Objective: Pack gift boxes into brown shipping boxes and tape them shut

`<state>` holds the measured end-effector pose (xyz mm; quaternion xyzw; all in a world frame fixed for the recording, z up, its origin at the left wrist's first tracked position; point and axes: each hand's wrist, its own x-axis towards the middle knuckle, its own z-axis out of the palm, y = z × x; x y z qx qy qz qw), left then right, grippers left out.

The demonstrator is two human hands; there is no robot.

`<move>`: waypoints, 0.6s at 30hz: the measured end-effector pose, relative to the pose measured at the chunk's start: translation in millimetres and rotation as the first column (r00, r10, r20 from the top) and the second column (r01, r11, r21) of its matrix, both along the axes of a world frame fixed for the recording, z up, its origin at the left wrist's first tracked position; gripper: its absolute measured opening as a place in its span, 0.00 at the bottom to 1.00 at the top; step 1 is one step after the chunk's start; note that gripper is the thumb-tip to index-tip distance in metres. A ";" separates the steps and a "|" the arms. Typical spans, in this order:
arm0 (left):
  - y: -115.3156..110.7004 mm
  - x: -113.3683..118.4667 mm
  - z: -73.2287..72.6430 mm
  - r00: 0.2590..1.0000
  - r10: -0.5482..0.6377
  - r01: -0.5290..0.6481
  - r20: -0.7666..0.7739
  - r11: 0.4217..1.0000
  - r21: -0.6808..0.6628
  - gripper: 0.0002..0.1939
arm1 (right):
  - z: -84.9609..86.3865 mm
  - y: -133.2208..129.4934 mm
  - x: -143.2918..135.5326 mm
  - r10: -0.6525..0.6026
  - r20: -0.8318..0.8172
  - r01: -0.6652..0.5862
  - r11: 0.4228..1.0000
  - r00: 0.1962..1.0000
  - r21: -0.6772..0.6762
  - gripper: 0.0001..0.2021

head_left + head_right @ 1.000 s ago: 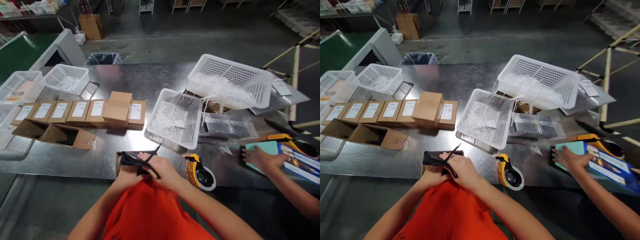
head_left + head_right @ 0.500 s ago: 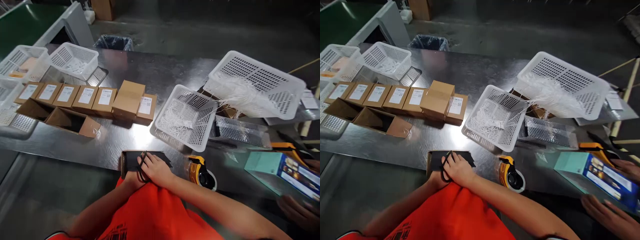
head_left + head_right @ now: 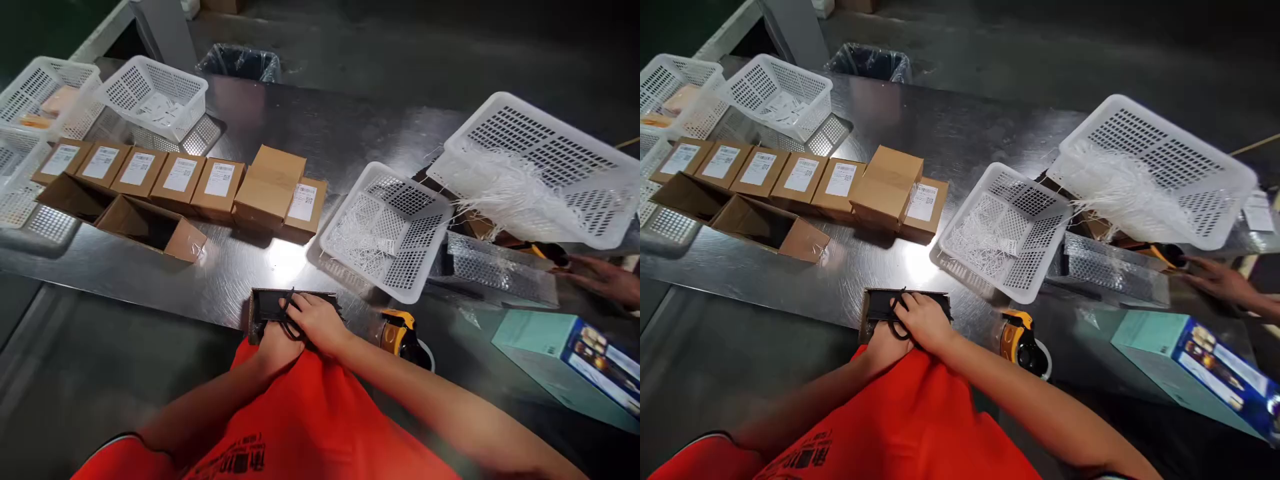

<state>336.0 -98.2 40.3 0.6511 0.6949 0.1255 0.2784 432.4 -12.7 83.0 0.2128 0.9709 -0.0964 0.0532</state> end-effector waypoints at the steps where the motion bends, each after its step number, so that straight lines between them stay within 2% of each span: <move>1: 0.6 -1.1 3.4 0.999 -0.029 0.029 -0.020 0.999 -0.026 0.12 | 1.5 1.1 0.8 -0.019 -0.002 0.018 1.000 1.000 -0.025 0.15; 7: -4.3 -7.0 17.2 0.988 -0.107 0.096 -0.109 0.990 -0.104 0.16 | 2.7 7.7 13.3 -0.076 0.034 0.080 0.989 0.997 -0.123 0.12; 12: -4.0 -8.9 18.4 0.988 -0.142 0.131 -0.061 0.979 -0.157 0.16 | -6.4 9.1 24.0 -0.070 -0.083 0.061 0.993 0.994 -0.103 0.13; 18: -8.7 -11.9 16.2 0.995 -0.076 0.071 -0.064 0.994 -0.078 0.16 | 0.1 17.1 28.4 0.089 -0.239 -0.092 0.996 0.967 -0.001 0.20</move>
